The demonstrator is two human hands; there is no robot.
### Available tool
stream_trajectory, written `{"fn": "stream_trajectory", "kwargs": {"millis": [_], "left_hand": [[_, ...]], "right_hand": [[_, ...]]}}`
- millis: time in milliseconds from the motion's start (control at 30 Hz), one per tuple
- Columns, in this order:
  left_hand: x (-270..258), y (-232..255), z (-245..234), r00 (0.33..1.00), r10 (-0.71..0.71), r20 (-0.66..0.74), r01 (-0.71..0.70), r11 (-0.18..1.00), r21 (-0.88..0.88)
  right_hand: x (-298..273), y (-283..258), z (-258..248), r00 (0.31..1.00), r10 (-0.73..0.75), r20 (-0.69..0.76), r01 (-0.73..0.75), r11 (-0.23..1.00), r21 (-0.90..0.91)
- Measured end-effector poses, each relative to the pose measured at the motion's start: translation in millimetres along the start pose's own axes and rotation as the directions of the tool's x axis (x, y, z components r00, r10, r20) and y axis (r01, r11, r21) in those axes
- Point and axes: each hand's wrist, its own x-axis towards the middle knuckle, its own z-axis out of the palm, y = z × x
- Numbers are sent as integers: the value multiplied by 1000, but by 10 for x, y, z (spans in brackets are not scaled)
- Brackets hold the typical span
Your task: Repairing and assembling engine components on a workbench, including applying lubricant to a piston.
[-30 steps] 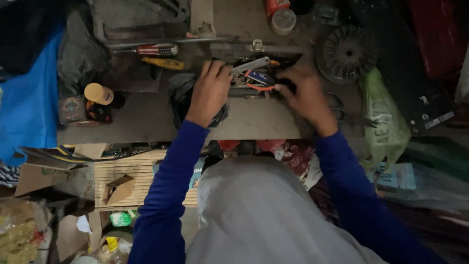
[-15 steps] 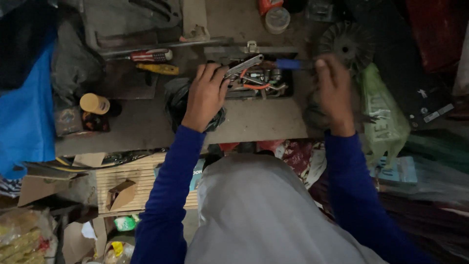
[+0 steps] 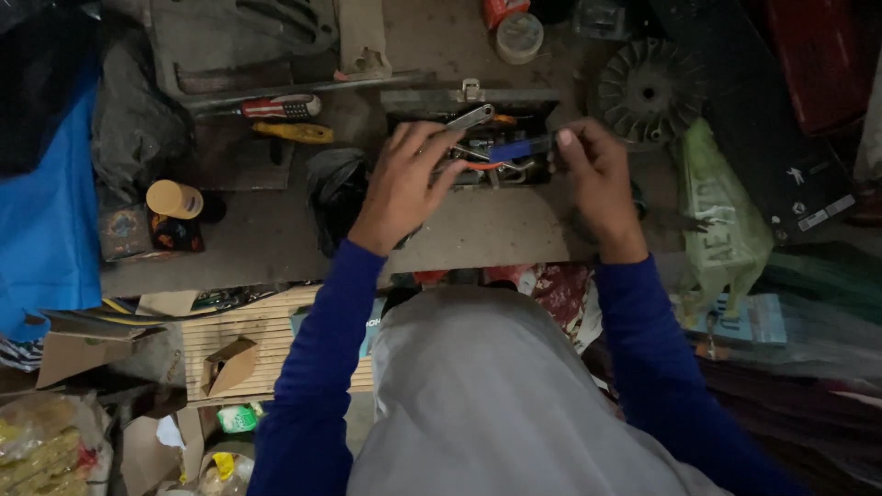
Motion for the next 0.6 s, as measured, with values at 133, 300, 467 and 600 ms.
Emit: {"fn": "stream_trajectory", "kwargs": {"millis": [133,300,467,600], "left_hand": [[107,173,-21,999,32,19,-31,998,-49],[58,68,106,1000,0,-24,0,1000,-7],[-17,-2,61,994,-75,-79,72,997,-38],[-179,-278,107,977,-138,-161,146,989,39]], "right_hand": [[16,-256,118,995,-32,90,32,999,6],[38,-464,186,972,-110,206,97,993,74],[89,-331,159,972,-122,203,133,990,-41],[92,-279,151,920,-310,239,363,904,-227]]}}
